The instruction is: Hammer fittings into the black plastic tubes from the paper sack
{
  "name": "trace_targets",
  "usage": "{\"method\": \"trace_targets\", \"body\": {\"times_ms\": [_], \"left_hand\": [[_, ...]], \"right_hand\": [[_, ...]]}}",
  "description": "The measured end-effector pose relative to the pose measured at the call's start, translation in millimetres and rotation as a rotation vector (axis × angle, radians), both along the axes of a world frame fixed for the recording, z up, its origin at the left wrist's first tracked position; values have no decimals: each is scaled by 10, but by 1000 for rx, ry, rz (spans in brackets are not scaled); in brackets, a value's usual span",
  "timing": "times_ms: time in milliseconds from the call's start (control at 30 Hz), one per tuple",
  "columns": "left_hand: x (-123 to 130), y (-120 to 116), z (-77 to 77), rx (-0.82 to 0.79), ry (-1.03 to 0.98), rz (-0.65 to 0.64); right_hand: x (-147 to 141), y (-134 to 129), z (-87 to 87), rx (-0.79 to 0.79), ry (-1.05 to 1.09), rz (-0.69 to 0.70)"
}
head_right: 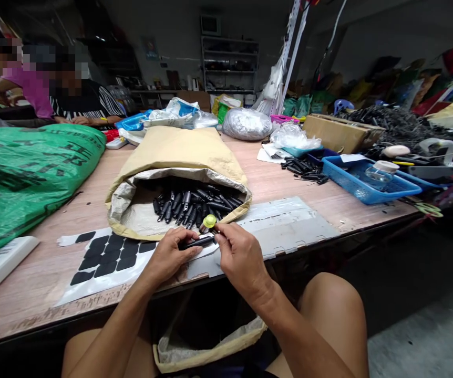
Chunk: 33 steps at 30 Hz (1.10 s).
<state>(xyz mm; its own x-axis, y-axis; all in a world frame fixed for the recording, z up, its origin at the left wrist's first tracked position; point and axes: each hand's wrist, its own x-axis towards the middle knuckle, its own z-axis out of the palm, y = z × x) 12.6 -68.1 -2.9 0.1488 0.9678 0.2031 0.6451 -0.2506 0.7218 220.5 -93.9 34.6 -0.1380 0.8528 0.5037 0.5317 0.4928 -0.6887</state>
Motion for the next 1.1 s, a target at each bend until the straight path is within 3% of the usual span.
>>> {"method": "trace_targets", "body": {"times_ms": [233,400,600,767,900,1000,1100], "left_hand": [[-2,5,-15,24,0,-3],[2,6,-8,21,11,-8],[0,1,-5,6,13,10],[12,-11,30,-6,34,20],[30,-23,52,0,73,17],[36,-19,44,6,84,13],[27,13,31,26,95,-10]], "right_hand": [[-77,-71,-139,12,-260,-7],[-3,-29,-145,82,-179,-60],[54,-13,-198,27,-173,-28],[467,257,-87,107,-156,-280],[844,652,-130,-34,-371,-602],[956,869,-259,-145,-506,-674],[950,945,-376,-130,-594,-682]]}}
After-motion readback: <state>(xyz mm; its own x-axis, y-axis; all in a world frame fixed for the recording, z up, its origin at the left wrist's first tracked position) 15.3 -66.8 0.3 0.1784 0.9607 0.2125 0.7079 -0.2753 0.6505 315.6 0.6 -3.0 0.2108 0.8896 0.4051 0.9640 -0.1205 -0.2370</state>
